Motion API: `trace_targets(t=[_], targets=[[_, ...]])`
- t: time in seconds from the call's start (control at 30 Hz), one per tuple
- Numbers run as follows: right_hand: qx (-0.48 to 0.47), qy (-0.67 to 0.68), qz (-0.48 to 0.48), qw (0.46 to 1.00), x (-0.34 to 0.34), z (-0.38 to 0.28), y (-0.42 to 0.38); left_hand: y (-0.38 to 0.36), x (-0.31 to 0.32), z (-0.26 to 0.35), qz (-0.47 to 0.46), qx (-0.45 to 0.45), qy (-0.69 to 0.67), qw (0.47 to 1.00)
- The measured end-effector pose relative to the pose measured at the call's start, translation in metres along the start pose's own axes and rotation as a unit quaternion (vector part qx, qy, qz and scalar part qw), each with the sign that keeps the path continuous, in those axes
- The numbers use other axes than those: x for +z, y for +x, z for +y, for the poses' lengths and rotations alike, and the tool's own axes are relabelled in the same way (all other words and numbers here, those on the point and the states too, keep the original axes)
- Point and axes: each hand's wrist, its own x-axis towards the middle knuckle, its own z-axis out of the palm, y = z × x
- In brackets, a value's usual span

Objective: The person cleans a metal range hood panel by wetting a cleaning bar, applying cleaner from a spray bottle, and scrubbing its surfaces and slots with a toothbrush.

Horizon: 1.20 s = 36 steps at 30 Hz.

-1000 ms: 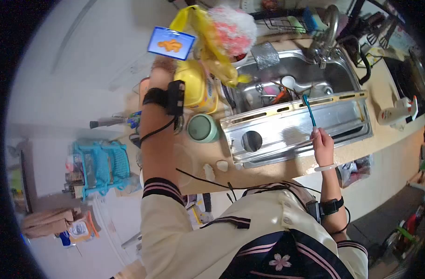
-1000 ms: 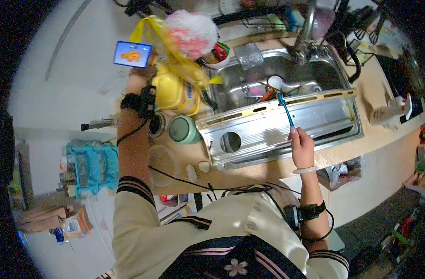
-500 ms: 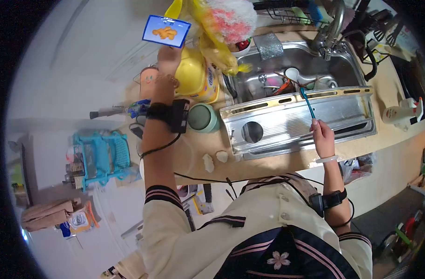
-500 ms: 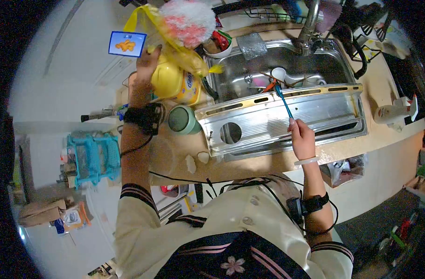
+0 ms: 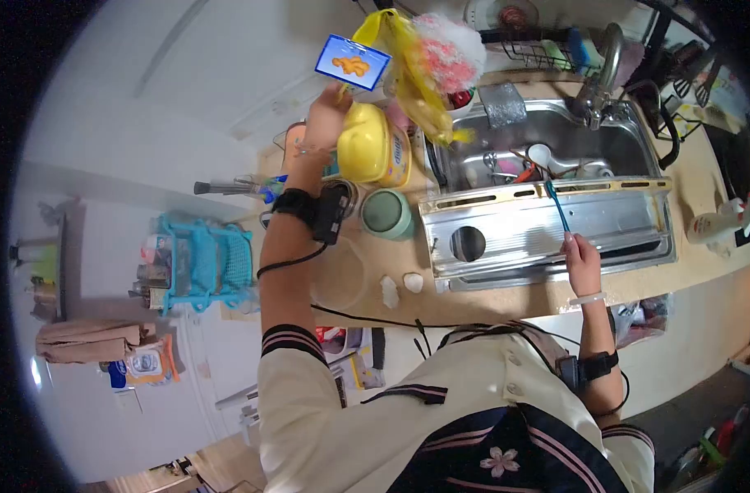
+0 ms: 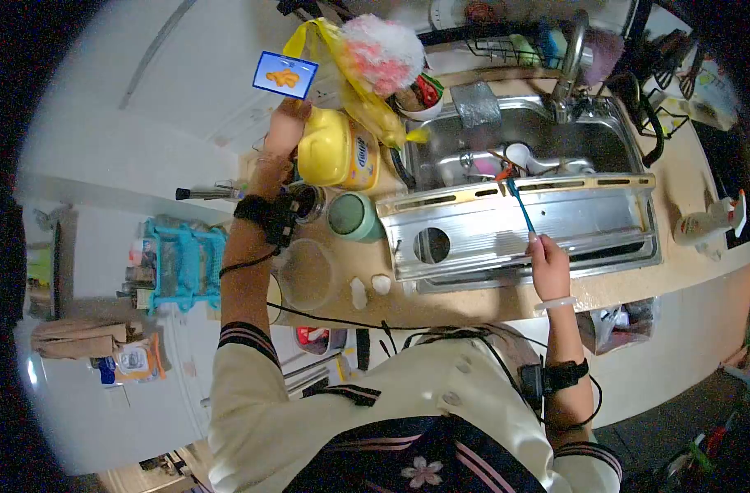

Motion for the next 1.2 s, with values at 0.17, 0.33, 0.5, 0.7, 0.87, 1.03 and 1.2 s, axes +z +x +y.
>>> trace_targets(t=[0.17,0.33,0.5,0.7,0.87,1.03,1.2], targets=[[-0.017,0.001,-0.006,1.0,0.008,0.0,-0.002,-0.016,-0.028,0.002,-0.1,0.063,0.004,0.993],[-0.018,-0.029,-0.026,0.999,0.014,-0.013,0.0,-0.042,-0.04,0.034,-0.14,0.146,0.019,0.979],[-0.045,-0.032,-0.014,0.998,0.023,-0.026,0.012,-0.047,-0.029,0.047,-0.163,0.265,-0.02,0.95],[0.009,0.163,-0.105,0.981,0.043,-0.048,0.013,-0.044,-0.005,0.049,-0.215,0.255,-0.024,0.943],[0.085,0.248,-0.288,0.921,0.067,-0.1,0.013,-0.046,-0.007,0.056,-0.225,0.197,-0.091,0.95],[0.089,0.301,-0.34,0.886,0.108,-0.137,0.026,-0.037,0.011,0.027,-0.214,0.108,-0.211,0.948],[0.113,0.321,-0.327,0.881,0.119,-0.155,0.039,-0.039,0.025,0.034,-0.139,0.155,-0.109,0.972]])
